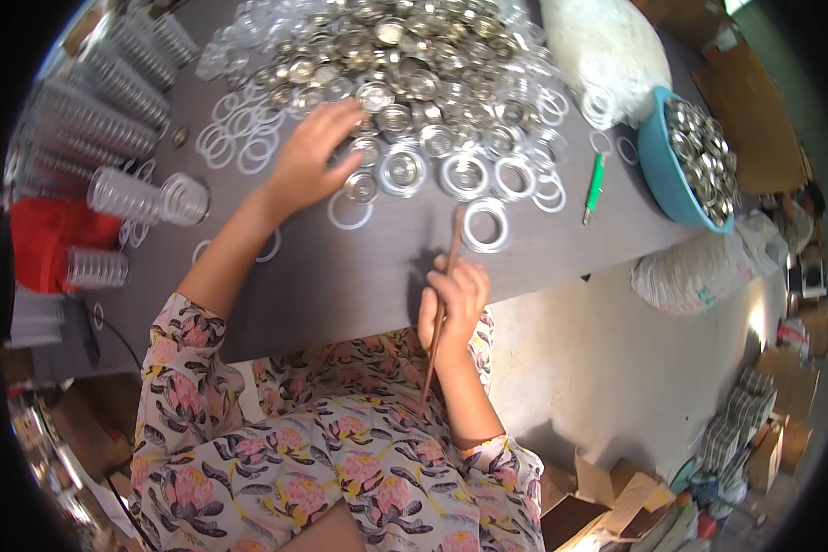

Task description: The person sits on the floor and assembles small circular components by inserting metal mesh discs into clear plastic rings using a thin wooden stick. They pick up a plastic ring, place a metal disc inside, and use the stick to press the disc down into the ring. The person repeats this process for multiple units, stacking the finished assemblies on the floor.

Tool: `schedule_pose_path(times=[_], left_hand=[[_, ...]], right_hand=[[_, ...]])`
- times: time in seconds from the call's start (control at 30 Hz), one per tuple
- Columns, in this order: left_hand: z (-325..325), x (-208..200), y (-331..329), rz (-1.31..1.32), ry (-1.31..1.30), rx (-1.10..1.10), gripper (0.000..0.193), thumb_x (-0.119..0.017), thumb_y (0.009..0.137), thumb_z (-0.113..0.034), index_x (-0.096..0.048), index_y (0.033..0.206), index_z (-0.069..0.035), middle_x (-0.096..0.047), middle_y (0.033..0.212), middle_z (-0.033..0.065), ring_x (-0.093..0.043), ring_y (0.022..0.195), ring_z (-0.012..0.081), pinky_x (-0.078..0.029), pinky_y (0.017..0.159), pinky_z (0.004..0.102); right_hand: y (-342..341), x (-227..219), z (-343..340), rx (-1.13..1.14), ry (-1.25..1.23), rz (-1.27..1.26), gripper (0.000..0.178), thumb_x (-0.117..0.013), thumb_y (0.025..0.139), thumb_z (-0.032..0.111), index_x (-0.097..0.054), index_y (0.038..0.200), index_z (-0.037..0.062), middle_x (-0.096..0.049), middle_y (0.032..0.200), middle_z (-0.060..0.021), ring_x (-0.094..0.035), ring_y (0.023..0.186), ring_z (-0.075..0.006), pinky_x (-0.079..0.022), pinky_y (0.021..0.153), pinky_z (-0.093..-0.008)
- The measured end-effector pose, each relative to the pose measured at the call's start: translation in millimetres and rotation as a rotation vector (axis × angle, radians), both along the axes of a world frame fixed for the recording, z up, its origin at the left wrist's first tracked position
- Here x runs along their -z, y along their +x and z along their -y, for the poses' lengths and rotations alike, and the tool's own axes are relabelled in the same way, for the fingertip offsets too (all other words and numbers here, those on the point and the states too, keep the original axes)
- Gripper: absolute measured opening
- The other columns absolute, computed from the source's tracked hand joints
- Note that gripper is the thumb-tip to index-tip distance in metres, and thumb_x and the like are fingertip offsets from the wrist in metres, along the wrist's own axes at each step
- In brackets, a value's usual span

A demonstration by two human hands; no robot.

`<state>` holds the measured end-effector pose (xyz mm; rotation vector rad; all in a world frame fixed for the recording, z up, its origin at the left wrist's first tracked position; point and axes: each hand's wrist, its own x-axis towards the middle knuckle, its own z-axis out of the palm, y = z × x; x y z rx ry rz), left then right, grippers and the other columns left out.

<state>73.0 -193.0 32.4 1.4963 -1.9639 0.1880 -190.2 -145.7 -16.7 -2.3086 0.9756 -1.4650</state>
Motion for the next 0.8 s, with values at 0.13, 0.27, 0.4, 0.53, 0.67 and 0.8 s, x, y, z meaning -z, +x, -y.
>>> schedule_pose_path(times=[0.13,0.27,0.4,0.53,0.67,0.8], left_hand=[[25.0,5.1,-69.3,0.082,0.025,0.318,0.045,-0.064,0.071,-0.013,-0.051,0.115,-0.007,-0.051,0.117,0.0109,-0.044,0.117,0.0269,-0.024,0.104,0.0466],[38.9,29.5,-97.5,0.249,0.188,0.246,0.034,-0.062,0.072,-0.013,-0.056,0.105,-0.007,-0.055,0.106,0.0073,-0.046,0.113,0.0238,-0.023,0.104,0.0477],[15.7,31.2,-97.0,0.265,0.157,0.244,0.019,-0.057,0.071,-0.011,-0.058,0.089,-0.006,-0.056,0.09,0.0053,-0.048,0.107,0.0209,-0.024,0.103,0.0484],[-43.3,17.4,-90.4,0.345,0.134,0.186,0.011,-0.053,0.072,-0.01,-0.056,0.082,-0.005,-0.053,0.081,0.0054,-0.051,0.101,0.0198,-0.026,0.101,0.0516],[-102.0,16.8,-75.9,0.344,0.138,-0.001,0.015,-0.053,0.074,-0.01,-0.057,0.088,-0.004,-0.054,0.086,0.0055,-0.05,0.105,0.0204,-0.026,0.1,0.0552],[-148.3,17.3,-70.2,0.331,0.209,-0.121,0.021,-0.057,0.075,-0.008,-0.057,0.096,-0.007,-0.056,0.094,0.0039,-0.049,0.107,0.0194,-0.023,0.1,0.0576]], right_hand=[[-10.0,-6.4,42.6,0.335,0.05,-0.059,0.041,-0.06,0.075,0.009,-0.045,0.112,0.0001,-0.052,0.112,-0.0207,-0.043,0.112,-0.0376,-0.031,0.095,-0.0466],[-12.1,7.7,58.1,0.196,0.304,-0.01,0.047,-0.063,0.075,0.014,-0.042,0.115,-0.0014,-0.046,0.117,-0.028,-0.046,0.109,-0.0406,-0.036,0.094,-0.0409],[-13.2,9.3,40.9,0.011,0.429,0.037,0.036,-0.06,0.078,0.015,-0.047,0.108,-0.0007,-0.053,0.112,-0.0225,-0.049,0.106,-0.0385,-0.038,0.091,-0.0403],[-14.5,0.5,30.8,-0.05,0.309,-0.096,0.025,-0.055,0.081,0.015,-0.052,0.102,0.0024,-0.058,0.104,-0.0146,-0.05,0.102,-0.0343,-0.033,0.093,-0.0452],[-9.6,-2.5,29.8,-0.062,0.262,-0.181,0.019,-0.053,0.081,0.012,-0.055,0.099,0.0046,-0.059,0.101,-0.0108,-0.05,0.102,-0.0317,-0.03,0.094,-0.0475],[6.8,-7.8,29.2,-0.007,0.253,-0.192,0.019,-0.054,0.081,0.009,-0.055,0.099,0.0037,-0.058,0.099,-0.012,-0.049,0.102,-0.0328,-0.03,0.095,-0.0452]])
